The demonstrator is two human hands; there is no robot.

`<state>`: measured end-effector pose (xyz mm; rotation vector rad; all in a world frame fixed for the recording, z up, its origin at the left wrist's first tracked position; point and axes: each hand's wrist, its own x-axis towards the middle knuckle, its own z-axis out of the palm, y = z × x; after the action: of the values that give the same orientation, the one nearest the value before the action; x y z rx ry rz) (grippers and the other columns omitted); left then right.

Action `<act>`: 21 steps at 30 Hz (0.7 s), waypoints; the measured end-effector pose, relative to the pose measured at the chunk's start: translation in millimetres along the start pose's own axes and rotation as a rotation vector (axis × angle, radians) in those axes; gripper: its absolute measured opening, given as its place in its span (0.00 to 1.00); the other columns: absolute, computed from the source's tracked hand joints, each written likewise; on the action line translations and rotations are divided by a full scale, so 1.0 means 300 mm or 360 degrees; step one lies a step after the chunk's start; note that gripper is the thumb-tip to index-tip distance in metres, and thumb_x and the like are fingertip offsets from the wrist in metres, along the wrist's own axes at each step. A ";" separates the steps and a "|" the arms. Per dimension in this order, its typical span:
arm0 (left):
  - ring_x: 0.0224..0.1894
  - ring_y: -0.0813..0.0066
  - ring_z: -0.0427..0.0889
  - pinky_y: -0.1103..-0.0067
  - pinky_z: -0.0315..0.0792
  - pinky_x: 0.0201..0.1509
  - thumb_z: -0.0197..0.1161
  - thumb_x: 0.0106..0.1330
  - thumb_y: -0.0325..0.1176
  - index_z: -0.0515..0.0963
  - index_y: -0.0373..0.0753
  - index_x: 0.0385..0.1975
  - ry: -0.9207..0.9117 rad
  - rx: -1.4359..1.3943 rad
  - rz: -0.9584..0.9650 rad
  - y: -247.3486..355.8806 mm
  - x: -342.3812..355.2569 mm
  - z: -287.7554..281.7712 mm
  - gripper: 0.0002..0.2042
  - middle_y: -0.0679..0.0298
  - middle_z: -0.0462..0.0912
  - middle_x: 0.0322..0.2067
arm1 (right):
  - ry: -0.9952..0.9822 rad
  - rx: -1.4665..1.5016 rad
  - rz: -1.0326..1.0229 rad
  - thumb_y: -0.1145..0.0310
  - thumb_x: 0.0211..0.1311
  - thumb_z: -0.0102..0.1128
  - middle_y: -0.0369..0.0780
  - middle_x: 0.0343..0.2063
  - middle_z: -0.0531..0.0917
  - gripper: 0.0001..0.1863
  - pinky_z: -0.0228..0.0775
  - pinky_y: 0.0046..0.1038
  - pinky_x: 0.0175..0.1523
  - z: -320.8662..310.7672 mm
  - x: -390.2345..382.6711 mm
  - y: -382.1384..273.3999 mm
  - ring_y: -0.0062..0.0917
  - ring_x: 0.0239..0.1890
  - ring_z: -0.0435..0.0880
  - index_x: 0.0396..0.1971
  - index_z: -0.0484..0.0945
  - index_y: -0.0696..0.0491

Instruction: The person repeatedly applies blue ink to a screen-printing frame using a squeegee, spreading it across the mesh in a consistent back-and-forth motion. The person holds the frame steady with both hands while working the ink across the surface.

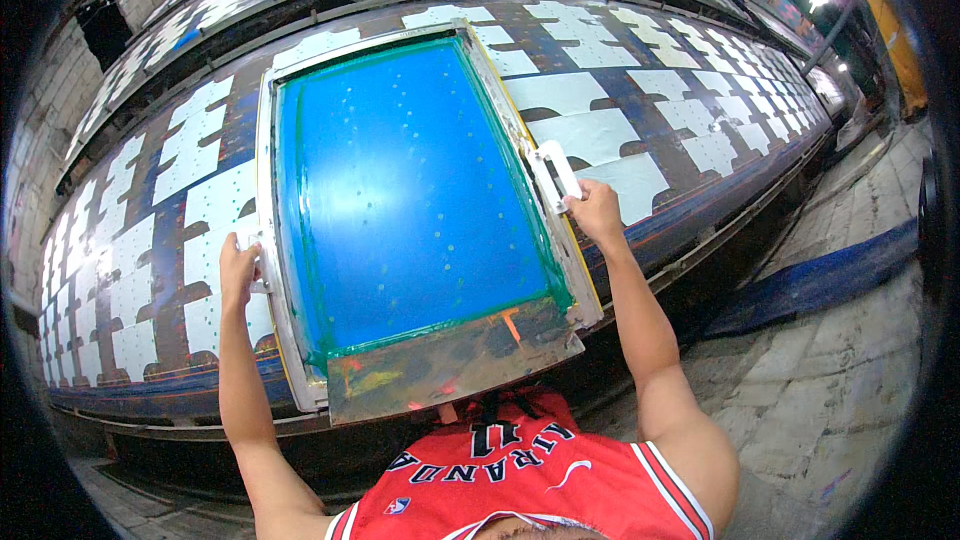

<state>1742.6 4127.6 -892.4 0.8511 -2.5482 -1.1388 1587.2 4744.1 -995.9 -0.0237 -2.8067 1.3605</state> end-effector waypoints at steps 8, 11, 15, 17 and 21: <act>0.22 0.68 0.81 0.73 0.75 0.24 0.63 0.63 0.29 0.73 0.30 0.46 0.0042 0.0144 0.0091 0.318 -0.074 0.424 0.14 0.54 0.80 0.30 | -0.0005 0.0144 0.0063 0.68 0.56 0.70 0.49 0.29 0.89 0.13 0.78 0.36 0.39 -0.264 0.322 0.375 0.37 0.33 0.90 0.39 0.87 0.58; 0.23 0.68 0.81 0.72 0.76 0.24 0.64 0.62 0.30 0.73 0.31 0.45 0.0033 0.0223 0.0035 0.450 -0.133 0.639 0.15 0.54 0.80 0.31 | 0.0052 0.0121 -0.0065 0.68 0.56 0.70 0.50 0.32 0.89 0.14 0.79 0.36 0.42 -0.383 0.454 0.583 0.37 0.36 0.91 0.41 0.87 0.59; 0.21 0.71 0.80 0.73 0.73 0.21 0.65 0.61 0.30 0.73 0.32 0.42 0.0008 0.0107 -0.0041 0.577 -0.224 0.971 0.14 0.56 0.80 0.29 | 0.0043 0.0095 -0.0007 0.68 0.56 0.70 0.50 0.33 0.89 0.14 0.79 0.37 0.43 -0.549 0.605 0.862 0.37 0.37 0.91 0.41 0.87 0.58; 0.21 0.72 0.79 0.74 0.73 0.21 0.65 0.60 0.29 0.73 0.31 0.42 0.0000 0.0074 -0.0054 0.605 -0.254 1.108 0.14 0.57 0.80 0.28 | 0.0024 0.0024 0.0010 0.68 0.57 0.70 0.49 0.32 0.89 0.14 0.79 0.37 0.41 -0.595 0.652 0.971 0.36 0.34 0.91 0.41 0.87 0.58; 0.24 0.72 0.80 0.74 0.74 0.23 0.65 0.57 0.23 0.73 0.32 0.43 0.0075 0.0013 -0.0046 0.619 -0.288 1.354 0.14 0.58 0.80 0.30 | -0.0042 0.0110 -0.0006 0.70 0.58 0.68 0.46 0.26 0.89 0.11 0.78 0.35 0.36 -0.657 0.727 1.159 0.32 0.28 0.89 0.39 0.87 0.58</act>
<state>1565.0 4524.3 -1026.7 0.9089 -2.5122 -1.1044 1375.9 5119.2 -1143.9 0.0003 -2.7775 1.4664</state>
